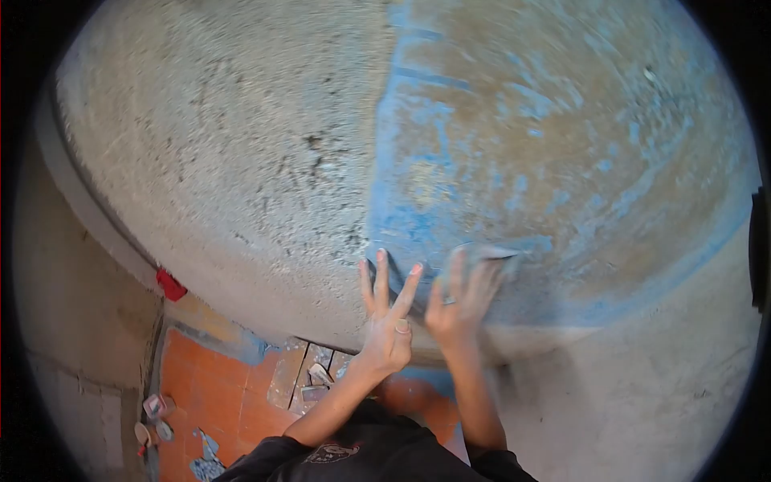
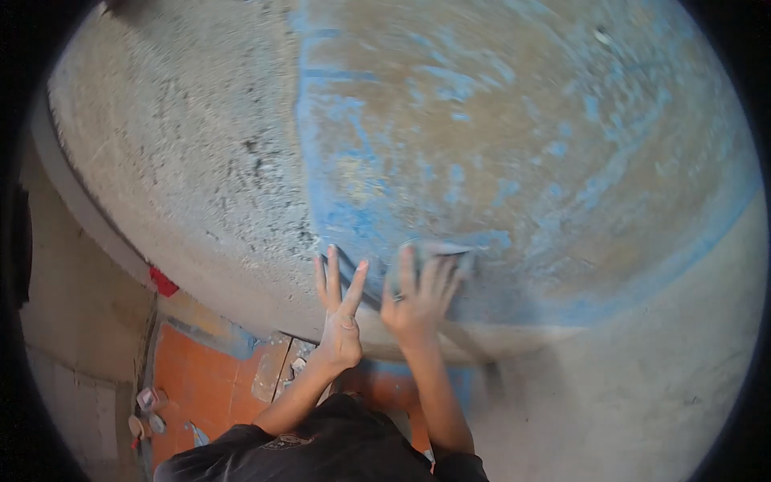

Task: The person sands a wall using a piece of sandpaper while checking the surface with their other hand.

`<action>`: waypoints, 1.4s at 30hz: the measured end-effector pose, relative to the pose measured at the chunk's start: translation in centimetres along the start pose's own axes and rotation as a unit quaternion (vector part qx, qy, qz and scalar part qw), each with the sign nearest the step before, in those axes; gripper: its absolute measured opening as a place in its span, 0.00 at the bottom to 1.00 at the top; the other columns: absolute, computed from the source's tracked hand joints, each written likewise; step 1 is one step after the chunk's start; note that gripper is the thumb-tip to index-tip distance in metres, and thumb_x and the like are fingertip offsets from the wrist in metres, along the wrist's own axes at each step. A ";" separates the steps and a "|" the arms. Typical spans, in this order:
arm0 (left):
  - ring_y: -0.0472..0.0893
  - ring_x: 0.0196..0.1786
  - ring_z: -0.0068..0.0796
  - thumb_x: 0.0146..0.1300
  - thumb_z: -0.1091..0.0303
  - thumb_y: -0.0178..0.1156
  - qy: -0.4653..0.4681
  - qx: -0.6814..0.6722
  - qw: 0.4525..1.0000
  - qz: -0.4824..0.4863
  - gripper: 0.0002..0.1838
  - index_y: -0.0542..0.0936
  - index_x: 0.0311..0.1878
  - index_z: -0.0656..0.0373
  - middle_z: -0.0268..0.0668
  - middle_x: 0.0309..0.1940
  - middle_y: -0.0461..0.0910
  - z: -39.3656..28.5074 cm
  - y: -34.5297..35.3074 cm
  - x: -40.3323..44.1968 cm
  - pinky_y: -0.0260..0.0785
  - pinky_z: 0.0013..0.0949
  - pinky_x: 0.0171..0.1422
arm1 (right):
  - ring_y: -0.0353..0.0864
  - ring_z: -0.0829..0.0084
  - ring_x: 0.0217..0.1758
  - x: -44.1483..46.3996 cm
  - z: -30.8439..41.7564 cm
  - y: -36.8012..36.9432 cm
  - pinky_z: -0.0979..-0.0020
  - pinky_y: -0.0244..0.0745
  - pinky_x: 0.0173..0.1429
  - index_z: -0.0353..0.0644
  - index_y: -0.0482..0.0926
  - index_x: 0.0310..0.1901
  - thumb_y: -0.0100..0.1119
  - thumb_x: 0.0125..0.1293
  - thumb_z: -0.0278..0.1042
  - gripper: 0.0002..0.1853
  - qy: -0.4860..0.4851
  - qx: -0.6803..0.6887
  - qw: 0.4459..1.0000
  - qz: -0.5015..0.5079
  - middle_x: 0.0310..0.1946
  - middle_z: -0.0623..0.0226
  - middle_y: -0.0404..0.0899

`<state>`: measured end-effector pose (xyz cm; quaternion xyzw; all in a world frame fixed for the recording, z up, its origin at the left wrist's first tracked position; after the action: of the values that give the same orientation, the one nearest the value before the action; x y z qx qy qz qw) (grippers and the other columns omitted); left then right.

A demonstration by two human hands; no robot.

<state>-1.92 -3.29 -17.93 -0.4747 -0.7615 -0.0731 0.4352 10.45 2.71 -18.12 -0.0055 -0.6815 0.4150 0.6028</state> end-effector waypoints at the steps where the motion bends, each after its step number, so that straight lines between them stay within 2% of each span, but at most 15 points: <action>1: 0.36 0.80 0.76 0.79 0.42 0.24 -0.008 0.007 1.000 0.006 0.38 0.66 0.78 0.57 0.67 0.80 0.41 0.0 0.4 -0.1 0.25 0.67 0.80 | 0.49 0.30 0.80 -2.1 -0.1 1.7 0.32 0.43 0.78 0.38 0.62 0.77 0.53 0.72 0.43 0.34 -0.011 0.009 0.999 0.037 0.77 0.37 0.54; 4: 0.34 0.80 0.77 0.80 0.43 0.25 -0.029 0.023 0.999 0.028 0.37 0.66 0.78 0.55 0.67 0.80 0.40 -0.2 1.5 -0.9 0.26 0.69 0.80 | 0.49 0.29 0.80 -8.9 -3.9 4.5 0.31 0.43 0.78 0.34 0.62 0.76 0.53 0.73 0.43 0.34 0.094 0.001 0.994 0.046 0.77 0.36 0.54; 7: 0.32 0.81 0.75 0.80 0.43 0.24 -0.042 0.032 0.997 0.058 0.37 0.65 0.79 0.56 0.65 0.81 0.38 -0.4 2.8 -1.1 0.25 0.68 0.79 | 0.46 0.30 0.81 -7.7 -8.9 0.7 0.35 0.42 0.80 0.32 0.61 0.76 0.49 0.76 0.43 0.33 0.170 0.005 0.985 -0.033 0.77 0.34 0.53; 9: 0.31 0.82 0.71 0.80 0.40 0.21 -0.052 0.054 0.994 0.085 0.40 0.63 0.79 0.58 0.62 0.82 0.36 -0.9 3.7 -1.3 0.23 0.66 0.80 | 0.40 0.32 0.83 -3.9 -12.8 -3.2 0.40 0.39 0.82 0.30 0.56 0.77 0.41 0.79 0.44 0.33 0.226 0.122 0.954 -0.153 0.79 0.33 0.47; 14: 0.31 0.81 0.74 0.80 0.45 0.26 -0.036 0.038 0.996 0.079 0.36 0.61 0.80 0.59 0.66 0.81 0.34 -2.3 5.2 -1.0 0.24 0.68 0.79 | 0.34 0.35 0.84 -1.1 -13.0 -4.3 0.42 0.36 0.83 0.34 0.50 0.80 0.33 0.81 0.48 0.34 0.228 0.117 0.938 -0.233 0.81 0.35 0.40; 18: 0.31 0.79 0.79 0.80 0.47 0.29 -0.016 0.030 0.996 0.086 0.35 0.61 0.79 0.60 0.71 0.80 0.34 -3.4 7.0 -0.7 0.24 0.72 0.78 | 0.41 0.33 0.83 -10.9 -6.6 4.4 0.37 0.43 0.80 0.33 0.52 0.79 0.41 0.80 0.46 0.35 0.225 0.084 0.970 -0.034 0.80 0.31 0.40; 20: 0.29 0.79 0.80 0.80 0.48 0.32 0.000 0.041 0.995 0.094 0.34 0.62 0.79 0.60 0.70 0.80 0.33 -3.7 7.5 -0.6 0.24 0.73 0.77 | 0.45 0.32 0.81 -16.6 -8.5 6.9 0.39 0.47 0.79 0.34 0.54 0.79 0.42 0.80 0.41 0.32 0.342 0.082 0.936 -0.028 0.78 0.29 0.42; 25: 0.26 0.81 0.74 0.80 0.51 0.37 -0.001 0.083 0.989 0.123 0.31 0.61 0.80 0.57 0.63 0.82 0.31 -4.0 9.2 -1.0 0.23 0.71 0.78 | 0.45 0.34 0.82 -9.9 -18.4 -3.5 0.48 0.47 0.82 0.35 0.55 0.78 0.39 0.82 0.39 0.29 0.398 0.185 0.869 -0.231 0.78 0.29 0.42; 28: 0.25 0.80 0.76 0.78 0.53 0.45 0.010 0.105 0.986 0.126 0.32 0.61 0.80 0.54 0.63 0.82 0.29 -4.0 10.3 -1.2 0.22 0.74 0.77 | 0.43 0.30 0.81 -6.3 -19.1 -5.2 0.43 0.47 0.81 0.36 0.55 0.78 0.43 0.81 0.42 0.31 0.389 0.122 0.872 -0.270 0.79 0.30 0.42; 30: 0.23 0.79 0.79 0.76 0.53 0.51 0.026 0.096 0.987 0.129 0.33 0.62 0.80 0.52 0.65 0.81 0.28 -4.4 12.3 -1.3 0.22 0.77 0.75 | 0.41 0.25 0.80 -6.7 -13.6 -1.8 0.37 0.46 0.80 0.38 0.55 0.79 0.47 0.80 0.45 0.33 0.335 0.058 0.917 -0.211 0.78 0.28 0.43; 32: 0.22 0.77 0.82 0.72 0.53 0.56 0.024 0.082 0.989 0.119 0.35 0.64 0.79 0.50 0.67 0.80 0.27 -4.4 13.2 -1.2 0.22 0.81 0.72 | 0.38 0.22 0.79 -9.5 -10.1 2.8 0.33 0.43 0.79 0.36 0.53 0.79 0.48 0.79 0.47 0.35 0.235 0.109 0.948 -0.182 0.77 0.25 0.42; 33: 0.21 0.77 0.83 0.72 0.53 0.56 0.023 0.082 0.989 0.123 0.35 0.64 0.79 0.49 0.67 0.80 0.27 -4.6 13.6 -1.2 0.21 0.82 0.72 | 0.38 0.23 0.80 -11.7 -10.5 4.1 0.34 0.42 0.79 0.34 0.52 0.79 0.47 0.79 0.48 0.36 0.280 0.132 0.938 -0.155 0.77 0.25 0.42; 35: 0.21 0.77 0.83 0.71 0.53 0.57 0.024 0.086 0.988 0.127 0.35 0.64 0.79 0.49 0.67 0.81 0.27 -4.9 14.0 -1.0 0.21 0.83 0.71 | 0.39 0.25 0.81 -15.1 -12.5 5.8 0.37 0.42 0.81 0.30 0.49 0.79 0.46 0.79 0.49 0.38 0.362 0.185 0.908 -0.102 0.77 0.23 0.41; 39: 0.19 0.78 0.79 0.74 0.51 0.55 0.015 0.171 0.972 0.159 0.34 0.62 0.81 0.46 0.62 0.82 0.26 -4.8 15.3 -1.3 0.22 0.81 0.72 | 0.38 0.32 0.83 -13.9 -27.9 -2.5 0.49 0.39 0.84 0.24 0.45 0.78 0.40 0.81 0.52 0.40 0.495 0.172 0.814 -0.249 0.79 0.27 0.36; 42: 0.18 0.77 0.80 0.74 0.50 0.55 0.029 0.159 0.979 0.126 0.35 0.62 0.81 0.45 0.63 0.81 0.24 -5.8 17.7 -1.2 0.21 0.84 0.70 | 0.37 0.32 0.83 -10.3 -31.3 -6.8 0.47 0.36 0.84 0.26 0.46 0.78 0.40 0.81 0.50 0.39 0.430 0.160 0.847 -0.268 0.79 0.30 0.37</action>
<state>15.67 2.43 -20.65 -0.4893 -0.6848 0.0902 0.5325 42.53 10.50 -24.89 0.0955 -0.2531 0.2966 0.9159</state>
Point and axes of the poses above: each hand's wrist, its own x-axis towards the middle knuckle, its own y-axis out of the palm, z = x × y, the point moved 7 cm from there along x, towards the middle knuckle
